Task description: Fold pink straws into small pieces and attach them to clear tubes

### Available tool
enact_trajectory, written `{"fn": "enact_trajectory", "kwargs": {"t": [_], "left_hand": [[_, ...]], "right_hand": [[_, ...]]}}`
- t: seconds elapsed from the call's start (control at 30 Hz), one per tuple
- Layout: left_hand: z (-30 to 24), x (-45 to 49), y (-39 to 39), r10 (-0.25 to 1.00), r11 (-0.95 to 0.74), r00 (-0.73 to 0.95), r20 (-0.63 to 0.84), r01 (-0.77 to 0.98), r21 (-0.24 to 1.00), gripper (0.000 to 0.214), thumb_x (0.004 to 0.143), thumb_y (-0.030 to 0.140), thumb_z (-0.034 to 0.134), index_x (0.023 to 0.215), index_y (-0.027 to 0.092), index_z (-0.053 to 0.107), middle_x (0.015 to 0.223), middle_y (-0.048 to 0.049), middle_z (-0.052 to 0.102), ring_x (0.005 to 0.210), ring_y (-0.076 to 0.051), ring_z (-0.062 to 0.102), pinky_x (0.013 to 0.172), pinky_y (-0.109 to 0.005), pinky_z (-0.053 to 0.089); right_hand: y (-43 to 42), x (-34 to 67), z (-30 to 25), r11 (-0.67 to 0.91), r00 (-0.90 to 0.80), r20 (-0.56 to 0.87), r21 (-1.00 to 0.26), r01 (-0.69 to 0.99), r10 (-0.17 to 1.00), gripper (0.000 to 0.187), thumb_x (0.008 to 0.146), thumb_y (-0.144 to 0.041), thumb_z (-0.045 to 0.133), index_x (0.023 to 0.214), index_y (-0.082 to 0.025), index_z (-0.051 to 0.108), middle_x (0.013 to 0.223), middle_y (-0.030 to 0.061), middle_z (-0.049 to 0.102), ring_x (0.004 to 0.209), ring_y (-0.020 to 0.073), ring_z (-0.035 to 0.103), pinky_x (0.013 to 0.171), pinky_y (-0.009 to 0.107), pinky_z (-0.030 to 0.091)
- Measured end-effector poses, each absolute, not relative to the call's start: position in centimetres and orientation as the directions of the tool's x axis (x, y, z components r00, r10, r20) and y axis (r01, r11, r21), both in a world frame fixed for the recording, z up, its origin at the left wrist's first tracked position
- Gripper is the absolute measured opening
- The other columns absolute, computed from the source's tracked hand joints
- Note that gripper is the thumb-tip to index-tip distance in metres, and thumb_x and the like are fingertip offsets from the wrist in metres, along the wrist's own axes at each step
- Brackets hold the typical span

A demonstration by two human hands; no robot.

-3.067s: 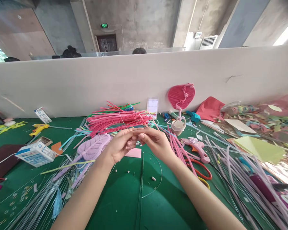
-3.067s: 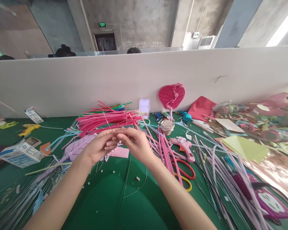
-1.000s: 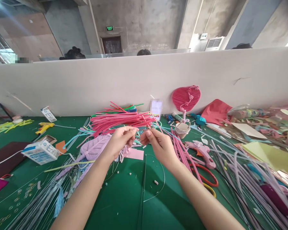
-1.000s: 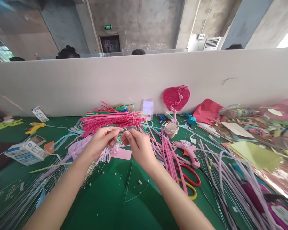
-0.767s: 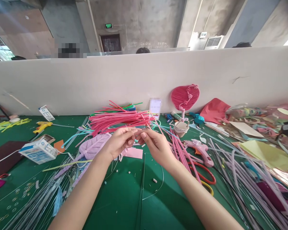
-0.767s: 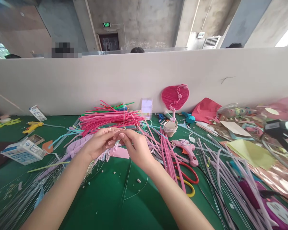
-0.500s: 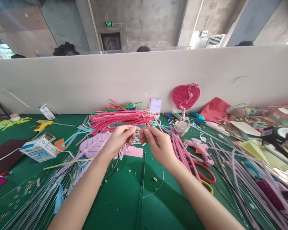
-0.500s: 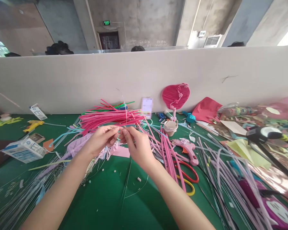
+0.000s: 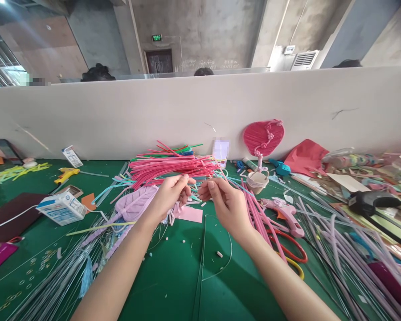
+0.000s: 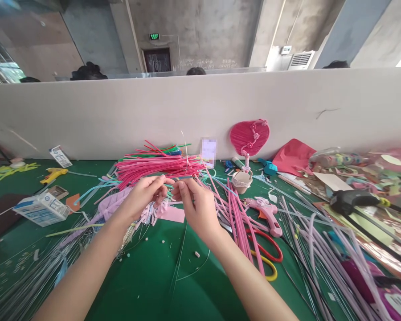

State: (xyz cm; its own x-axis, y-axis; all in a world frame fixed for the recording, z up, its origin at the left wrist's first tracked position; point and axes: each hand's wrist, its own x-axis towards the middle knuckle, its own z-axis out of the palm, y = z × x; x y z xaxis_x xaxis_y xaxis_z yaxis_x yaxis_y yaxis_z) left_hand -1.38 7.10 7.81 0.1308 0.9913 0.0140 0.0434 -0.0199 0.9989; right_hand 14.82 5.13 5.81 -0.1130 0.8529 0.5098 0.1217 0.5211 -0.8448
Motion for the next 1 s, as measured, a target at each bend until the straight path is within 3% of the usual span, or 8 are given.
{"fn": "enact_trajectory", "kwargs": {"t": [0.23, 0.47, 0.77, 1.0], "left_hand": [[8.4, -1.5, 6.9, 0.996, -0.084, 0.036, 0.082, 0.059, 0.995, 0.038, 0.086, 0.047, 0.057, 0.092, 0.011, 0.067, 0.057, 0.0020, 0.053, 0.040, -0.008, 0.045, 0.038, -0.020, 0.033], [8.7, -1.7, 6.9, 0.994, -0.104, 0.038, 0.103, 0.037, 0.994, 0.049, 0.079, 0.059, 0.060, 0.073, 0.011, 0.067, 0.053, 0.0018, 0.050, 0.037, -0.006, 0.044, 0.035, -0.019, 0.029], [8.1, -1.1, 6.6, 0.990, -0.116, 0.087, 0.113, 0.037, 0.993, 0.034, 0.083, 0.048, 0.062, 0.084, 0.014, 0.065, 0.059, 0.0029, 0.054, 0.042, -0.006, 0.046, 0.039, -0.018, 0.036], [7.8, -0.8, 6.4, 0.995, -0.058, 0.073, 0.062, -0.056, 0.997, 0.035, 0.086, 0.046, 0.058, 0.103, 0.016, 0.061, 0.056, 0.0065, 0.048, 0.040, -0.005, 0.041, 0.039, -0.017, 0.032]], "right_hand": [[5.2, 15.1, 6.1, 0.467, -0.023, 0.467, -0.884, 0.027, 0.884, 0.032, 0.095, -0.047, 0.044, 0.088, -0.021, 0.060, 0.077, 0.0054, 0.069, 0.068, 0.0164, 0.067, 0.066, 0.030, 0.057], [5.3, 14.8, 6.3, 0.427, 0.044, 0.425, -0.901, -0.075, 0.904, 0.035, 0.093, -0.051, 0.045, 0.086, -0.019, 0.058, 0.075, 0.0044, 0.069, 0.066, 0.0154, 0.066, 0.065, 0.030, 0.057], [5.0, 13.7, 6.1, 0.353, -0.011, 0.360, -0.920, -0.169, 0.933, 0.036, 0.090, -0.052, 0.051, 0.087, -0.019, 0.062, 0.075, 0.0046, 0.070, 0.064, 0.0157, 0.067, 0.067, 0.031, 0.058], [4.8, 13.6, 5.5, 0.404, -0.196, 0.418, -0.908, -0.110, 0.887, 0.032, 0.092, -0.045, 0.052, 0.103, -0.021, 0.070, 0.089, 0.0056, 0.073, 0.075, 0.0163, 0.068, 0.070, 0.029, 0.056]]}}
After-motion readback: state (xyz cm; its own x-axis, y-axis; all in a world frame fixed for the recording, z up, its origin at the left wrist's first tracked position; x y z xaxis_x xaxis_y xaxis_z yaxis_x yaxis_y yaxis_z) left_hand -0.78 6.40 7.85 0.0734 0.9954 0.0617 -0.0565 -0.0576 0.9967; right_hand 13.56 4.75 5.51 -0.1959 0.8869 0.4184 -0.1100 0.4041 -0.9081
